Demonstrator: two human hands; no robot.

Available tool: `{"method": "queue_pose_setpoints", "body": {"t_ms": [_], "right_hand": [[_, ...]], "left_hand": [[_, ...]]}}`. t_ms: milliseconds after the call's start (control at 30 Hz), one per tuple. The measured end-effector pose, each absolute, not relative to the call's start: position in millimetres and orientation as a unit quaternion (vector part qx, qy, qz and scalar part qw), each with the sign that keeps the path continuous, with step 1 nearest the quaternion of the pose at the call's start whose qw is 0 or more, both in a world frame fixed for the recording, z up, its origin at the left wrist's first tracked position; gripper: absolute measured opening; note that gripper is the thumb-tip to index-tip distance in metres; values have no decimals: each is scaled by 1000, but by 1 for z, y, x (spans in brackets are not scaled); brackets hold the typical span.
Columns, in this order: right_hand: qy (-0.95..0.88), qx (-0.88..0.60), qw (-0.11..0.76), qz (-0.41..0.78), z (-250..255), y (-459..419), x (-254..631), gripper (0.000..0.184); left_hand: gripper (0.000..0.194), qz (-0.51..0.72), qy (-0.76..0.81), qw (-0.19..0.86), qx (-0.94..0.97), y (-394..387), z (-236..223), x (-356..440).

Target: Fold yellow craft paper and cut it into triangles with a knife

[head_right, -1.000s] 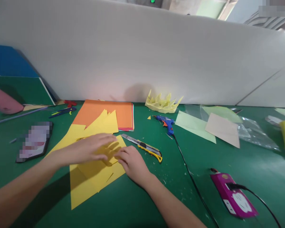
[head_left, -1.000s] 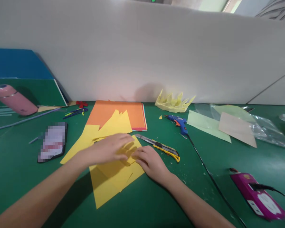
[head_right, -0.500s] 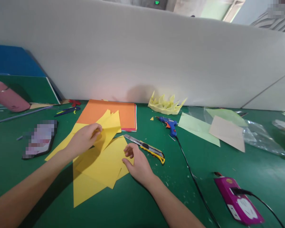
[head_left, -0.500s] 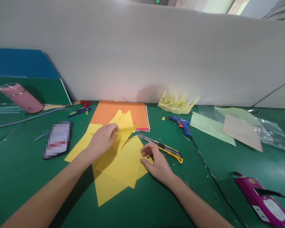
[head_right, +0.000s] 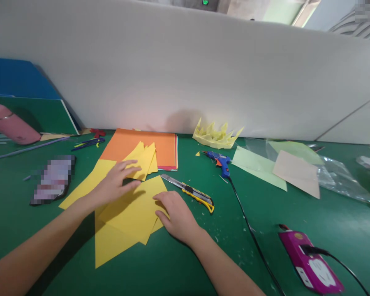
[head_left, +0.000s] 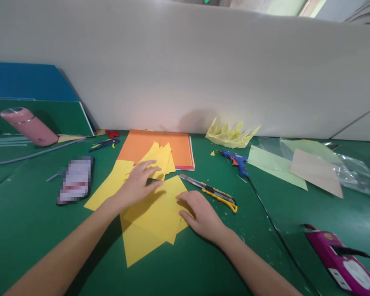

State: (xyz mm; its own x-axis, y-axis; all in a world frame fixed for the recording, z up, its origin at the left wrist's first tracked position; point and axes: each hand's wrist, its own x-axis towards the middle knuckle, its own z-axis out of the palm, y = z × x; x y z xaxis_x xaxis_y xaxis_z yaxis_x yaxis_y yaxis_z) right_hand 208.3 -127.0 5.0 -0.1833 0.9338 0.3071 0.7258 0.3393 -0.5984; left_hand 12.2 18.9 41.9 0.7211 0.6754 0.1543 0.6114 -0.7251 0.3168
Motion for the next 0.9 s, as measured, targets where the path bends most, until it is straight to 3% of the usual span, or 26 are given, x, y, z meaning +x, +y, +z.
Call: {"method": "queue_pose_setpoints", "body": {"t_ms": [100,167,333,433,533,733,900], "right_hand": [[-773,-566,262,118,5,-127,208,37],[-774,-584,225,99,5,-126,209,45],[-774,-593,194,109,6,-127,210,51],[-760,-605,205,121,9,-130,208,49],[-751,-604,237,128,9,-133,206,44],[-723,-567,361,161,-3,-135,210,56],[-662,-597,406,200,-8,-135,210,71]], "left_hand": [[88,17,272,228,935,-14,45,0],[94,-20,218,257,941,-32,45,-8],[64,3,191,278,942,-49,40,-15],[54,3,215,276,937,-51,41,-12],[31,16,238,277,931,-52,44,-9],[16,97,367,313,871,-32,60,-27],[21,247,546,197,776,9,64,-63]]}}
